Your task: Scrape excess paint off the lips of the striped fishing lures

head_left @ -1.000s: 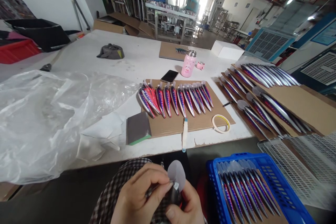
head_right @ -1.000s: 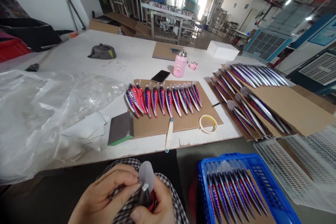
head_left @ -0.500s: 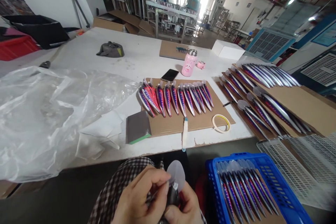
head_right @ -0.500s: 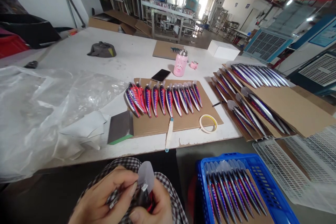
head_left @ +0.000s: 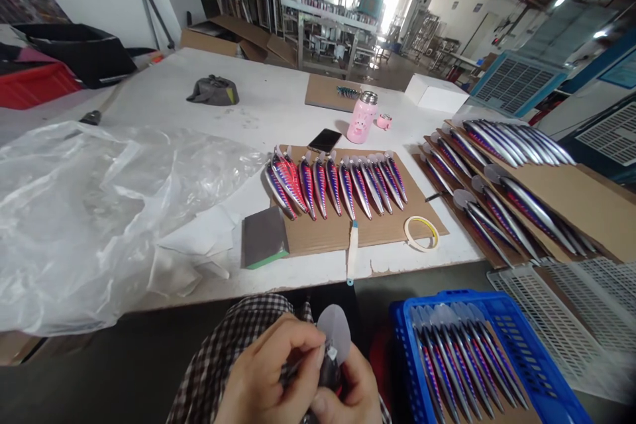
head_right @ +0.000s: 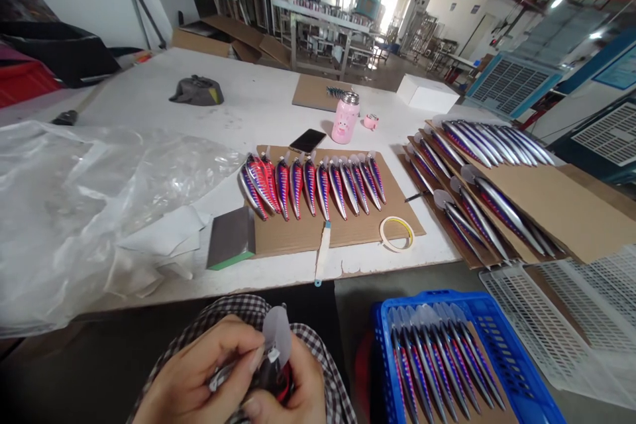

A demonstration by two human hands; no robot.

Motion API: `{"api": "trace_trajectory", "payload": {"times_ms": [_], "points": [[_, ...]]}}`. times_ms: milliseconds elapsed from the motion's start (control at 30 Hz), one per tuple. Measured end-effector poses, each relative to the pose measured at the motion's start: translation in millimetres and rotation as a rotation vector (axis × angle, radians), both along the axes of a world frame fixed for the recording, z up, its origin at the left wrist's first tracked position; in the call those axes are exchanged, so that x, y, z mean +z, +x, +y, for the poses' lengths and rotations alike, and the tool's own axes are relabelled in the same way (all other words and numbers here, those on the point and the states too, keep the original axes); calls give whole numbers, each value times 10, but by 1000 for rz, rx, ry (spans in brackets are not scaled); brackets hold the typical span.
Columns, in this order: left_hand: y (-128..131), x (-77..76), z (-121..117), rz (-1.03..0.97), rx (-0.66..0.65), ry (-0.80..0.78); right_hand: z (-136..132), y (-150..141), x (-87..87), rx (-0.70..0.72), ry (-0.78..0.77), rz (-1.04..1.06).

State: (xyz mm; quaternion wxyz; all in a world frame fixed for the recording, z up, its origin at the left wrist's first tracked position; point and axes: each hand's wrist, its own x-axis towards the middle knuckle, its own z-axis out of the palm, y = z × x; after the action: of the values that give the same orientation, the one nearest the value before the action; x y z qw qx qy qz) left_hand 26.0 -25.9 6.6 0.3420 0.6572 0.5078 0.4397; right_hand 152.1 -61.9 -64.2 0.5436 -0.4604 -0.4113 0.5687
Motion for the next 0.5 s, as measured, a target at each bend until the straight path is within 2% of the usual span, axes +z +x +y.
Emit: {"api": "trace_trajectory", "payload": {"times_ms": [167, 367, 500], "points": [[-26, 19, 11, 28, 16, 24, 3, 0, 13, -1, -6, 9], [-34, 66, 18, 86, 9, 97, -35, 22, -21, -84, 50, -169], [-29, 42, 19, 46, -15, 20, -65, 32, -82, -138, 15, -243]]}}
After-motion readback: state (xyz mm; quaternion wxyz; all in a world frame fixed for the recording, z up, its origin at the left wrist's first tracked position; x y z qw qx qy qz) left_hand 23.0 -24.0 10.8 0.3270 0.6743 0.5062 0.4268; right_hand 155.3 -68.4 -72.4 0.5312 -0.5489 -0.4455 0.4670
